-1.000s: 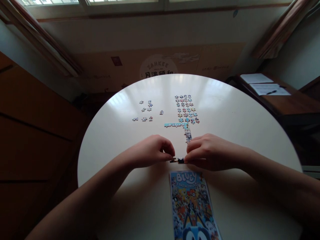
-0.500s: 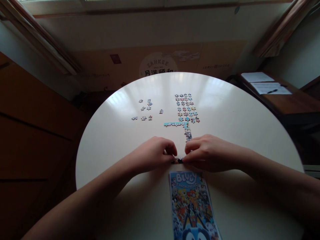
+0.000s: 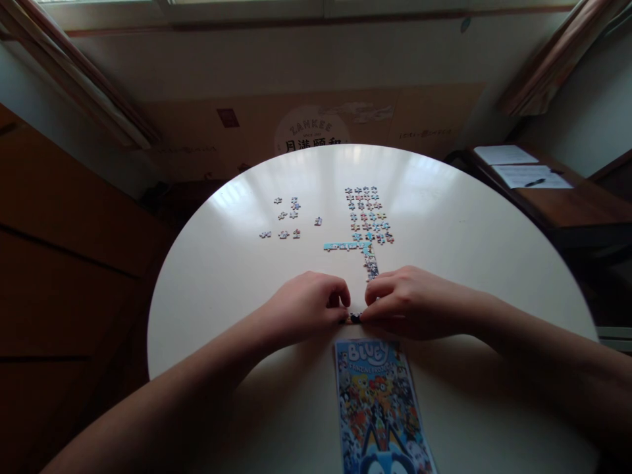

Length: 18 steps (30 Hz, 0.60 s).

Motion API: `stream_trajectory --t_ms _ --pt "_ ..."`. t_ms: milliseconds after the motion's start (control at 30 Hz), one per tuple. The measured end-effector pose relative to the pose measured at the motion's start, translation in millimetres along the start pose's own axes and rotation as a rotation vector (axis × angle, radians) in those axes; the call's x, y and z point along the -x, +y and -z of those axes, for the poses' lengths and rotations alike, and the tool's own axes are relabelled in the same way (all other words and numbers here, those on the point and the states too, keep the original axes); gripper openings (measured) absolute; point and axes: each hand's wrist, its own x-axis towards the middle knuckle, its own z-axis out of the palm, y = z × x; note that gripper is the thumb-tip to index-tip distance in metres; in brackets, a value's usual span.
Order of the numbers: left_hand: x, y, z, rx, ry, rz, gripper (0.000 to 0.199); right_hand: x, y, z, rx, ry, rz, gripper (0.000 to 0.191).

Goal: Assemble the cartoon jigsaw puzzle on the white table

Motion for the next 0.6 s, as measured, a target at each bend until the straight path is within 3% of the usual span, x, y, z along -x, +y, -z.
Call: stream_trajectory --t_ms 367,600 --pt "0.3 1.4 -0.5 -0.043 0.008 -0.005 0.013 0.1 0.6 -1.7 -0.026 0.010 0.001 0.016" --pt "1.6 -1.2 10.1 0.032 -0.062 0.006 0.024 9.2 8.1 13.2 -0.088 0.193 -0.012 0.015"
